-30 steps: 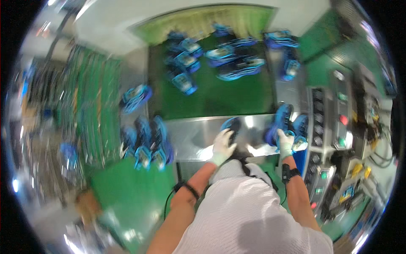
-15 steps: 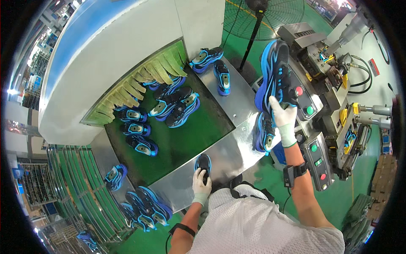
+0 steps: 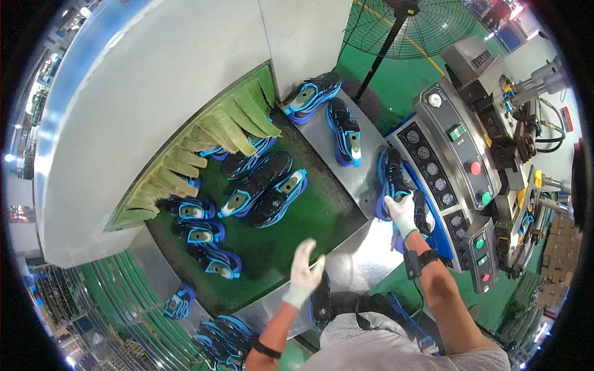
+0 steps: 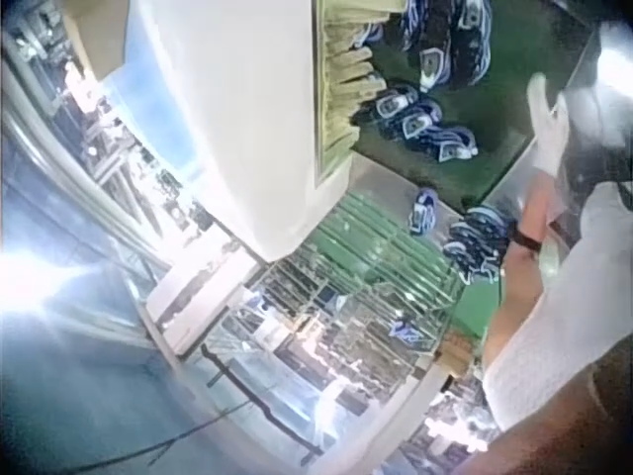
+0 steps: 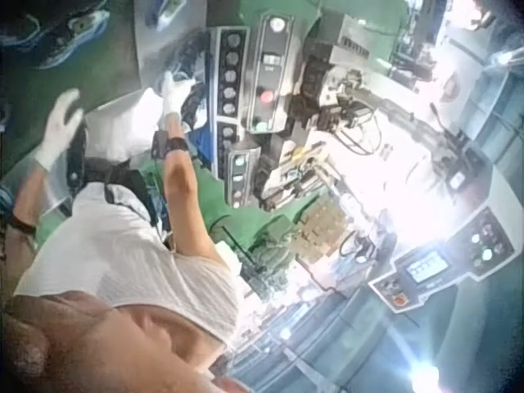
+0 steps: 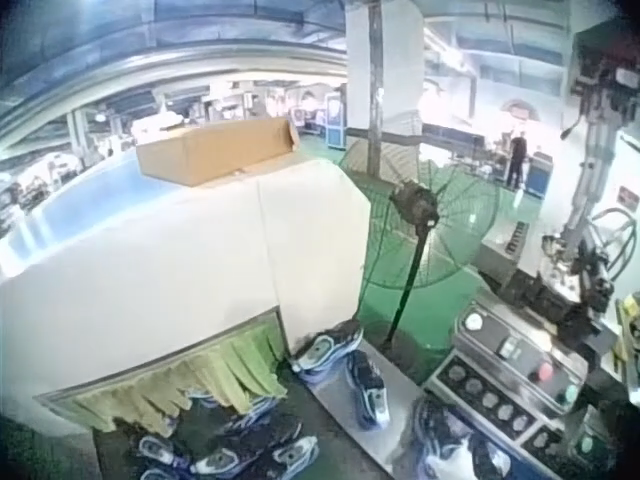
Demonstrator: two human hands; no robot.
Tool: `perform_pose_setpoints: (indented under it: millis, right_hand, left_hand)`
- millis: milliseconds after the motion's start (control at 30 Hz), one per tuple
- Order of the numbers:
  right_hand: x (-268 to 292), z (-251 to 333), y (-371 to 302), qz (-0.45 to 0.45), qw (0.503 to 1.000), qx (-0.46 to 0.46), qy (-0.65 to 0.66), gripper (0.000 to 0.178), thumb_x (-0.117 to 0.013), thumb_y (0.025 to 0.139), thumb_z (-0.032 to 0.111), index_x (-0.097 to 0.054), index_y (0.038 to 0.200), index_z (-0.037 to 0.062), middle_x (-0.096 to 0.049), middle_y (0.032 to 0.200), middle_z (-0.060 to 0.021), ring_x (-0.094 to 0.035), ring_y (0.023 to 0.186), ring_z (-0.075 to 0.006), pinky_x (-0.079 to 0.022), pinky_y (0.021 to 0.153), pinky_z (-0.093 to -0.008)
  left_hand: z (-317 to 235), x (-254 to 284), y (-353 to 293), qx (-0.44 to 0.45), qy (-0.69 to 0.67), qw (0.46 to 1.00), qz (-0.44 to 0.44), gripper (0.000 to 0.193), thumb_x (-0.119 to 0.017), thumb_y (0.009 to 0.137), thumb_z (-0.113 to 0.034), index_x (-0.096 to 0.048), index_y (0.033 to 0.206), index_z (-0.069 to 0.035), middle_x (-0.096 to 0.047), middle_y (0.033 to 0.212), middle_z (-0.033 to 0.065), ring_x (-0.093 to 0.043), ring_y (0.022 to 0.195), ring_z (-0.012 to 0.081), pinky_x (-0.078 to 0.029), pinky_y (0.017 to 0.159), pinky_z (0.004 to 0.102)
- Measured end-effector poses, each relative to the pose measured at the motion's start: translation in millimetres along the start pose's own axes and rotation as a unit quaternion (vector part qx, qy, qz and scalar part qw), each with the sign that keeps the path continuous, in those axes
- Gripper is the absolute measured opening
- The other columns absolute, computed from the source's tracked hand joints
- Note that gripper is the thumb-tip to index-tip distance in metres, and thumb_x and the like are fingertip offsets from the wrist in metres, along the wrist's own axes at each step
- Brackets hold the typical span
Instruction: Operating a shoe-lasting and molding machine to process sneakers on a factory production line.
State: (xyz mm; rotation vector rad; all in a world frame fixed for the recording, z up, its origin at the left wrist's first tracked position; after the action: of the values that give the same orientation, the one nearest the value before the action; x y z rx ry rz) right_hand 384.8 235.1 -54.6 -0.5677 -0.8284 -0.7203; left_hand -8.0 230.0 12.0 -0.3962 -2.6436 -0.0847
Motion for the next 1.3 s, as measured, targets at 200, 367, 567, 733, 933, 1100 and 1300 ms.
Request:
perform_pose_setpoints:
  millis: [200,367,567,733,933,1100,1300]
  right_hand:
    - [-19.7,19.3,5.6,-0.034,0.999,-0.028,-0.004,0.062,-0.081,0.076,0.030,-0.054,0.121,-0.0034,-0.071,0.096,-0.0201,-0.070,0.087,-0.0336,-0.055,0.080,-0.0410]
    - [-18.2,48.8,12.3,-0.029,0.999,-0.035,0.004,0.051,-0.079,0.077,0.036,-0.064,0.107,-0.0026,-0.070,0.087,-0.0243,-0.071,0.084,-0.0413,-0.056,0.076,-0.0451]
    - [-8.3,51.8,30.5,-0.046,0.996,-0.070,0.028,0.052,-0.078,0.078,0.036,-0.064,0.109,-0.0023,-0.071,0.086,-0.0244,-0.071,0.083,-0.0412,-0.056,0.075,-0.0445]
    - [-20.2,36.3,38.1,-0.007,0.997,-0.079,0.024,0.058,-0.078,0.077,0.035,-0.059,0.118,-0.0013,-0.070,0.089,-0.0254,-0.071,0.086,-0.0417,-0.056,0.078,-0.0450]
    - [-11.5,35.0,45.2,-0.006,0.997,-0.063,0.045,0.073,-0.076,0.076,0.033,-0.045,0.132,-0.0027,-0.067,0.113,-0.0299,-0.067,0.105,-0.0435,-0.052,0.094,-0.0447]
    - [18.4,21.6,12.5,0.101,0.950,-0.039,0.295,0.048,-0.080,0.081,0.026,-0.056,0.113,-0.0012,-0.068,0.098,-0.0096,-0.065,0.088,-0.0207,-0.052,0.083,-0.0329]
    - [166.9,-27.7,-183.7,0.109,0.817,-0.172,0.540,0.045,-0.079,0.085,0.015,-0.058,0.122,0.0004,-0.060,0.090,0.0006,-0.054,0.073,-0.0078,-0.047,0.065,-0.0270]
  left_hand:
    - [-28.8,16.8,287.4,-0.152,0.105,0.981,-0.064,0.060,-0.070,0.091,-0.018,-0.046,0.143,0.001,-0.051,0.140,0.0270,-0.050,0.129,0.0437,-0.040,0.110,0.0472]
    - [-17.0,-25.8,478.1,-0.065,0.271,0.958,0.063,0.072,-0.081,0.080,-0.040,-0.051,0.132,-0.001,-0.058,0.133,0.0261,-0.057,0.123,0.0412,-0.047,0.102,0.0475]
    - [1.7,-51.3,504.4,-0.031,0.331,0.942,0.056,0.069,-0.081,0.074,-0.048,-0.059,0.121,-0.001,-0.070,0.108,0.0267,-0.067,0.103,0.0426,-0.053,0.092,0.0482]
    - [11.8,10.3,430.0,0.008,0.151,0.987,-0.047,0.074,-0.083,0.072,-0.052,-0.063,0.108,0.010,-0.070,0.101,0.0301,-0.067,0.099,0.0453,-0.052,0.089,0.0484]
    - [-55.6,95.9,213.0,0.135,0.056,0.967,-0.210,0.066,-0.086,0.077,-0.035,-0.061,0.117,0.011,-0.070,0.109,0.0204,-0.066,0.096,0.0296,-0.050,0.091,0.0384]
    - [-79.4,87.8,67.3,0.199,-0.052,0.967,-0.150,0.041,-0.084,0.078,-0.024,-0.066,0.105,0.002,-0.072,0.096,0.0087,-0.066,0.081,0.0165,-0.054,0.077,0.0326]
    - [-127.5,-14.9,-2.7,0.169,-0.024,0.984,0.053,0.055,-0.085,0.078,-0.028,-0.063,0.113,0.008,-0.073,0.100,0.0147,-0.069,0.087,0.0205,-0.054,0.082,0.0340]
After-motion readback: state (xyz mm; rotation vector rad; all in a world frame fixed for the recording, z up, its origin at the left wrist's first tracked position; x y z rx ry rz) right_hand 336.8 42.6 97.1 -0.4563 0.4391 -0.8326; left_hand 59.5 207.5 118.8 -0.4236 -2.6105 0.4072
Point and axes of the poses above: each hand's wrist, its own y-axis towards the middle knuckle, its own x-axis out of the back of the hand, z = x × y, the point moved 8 cm from there along y, towards the middle knuckle
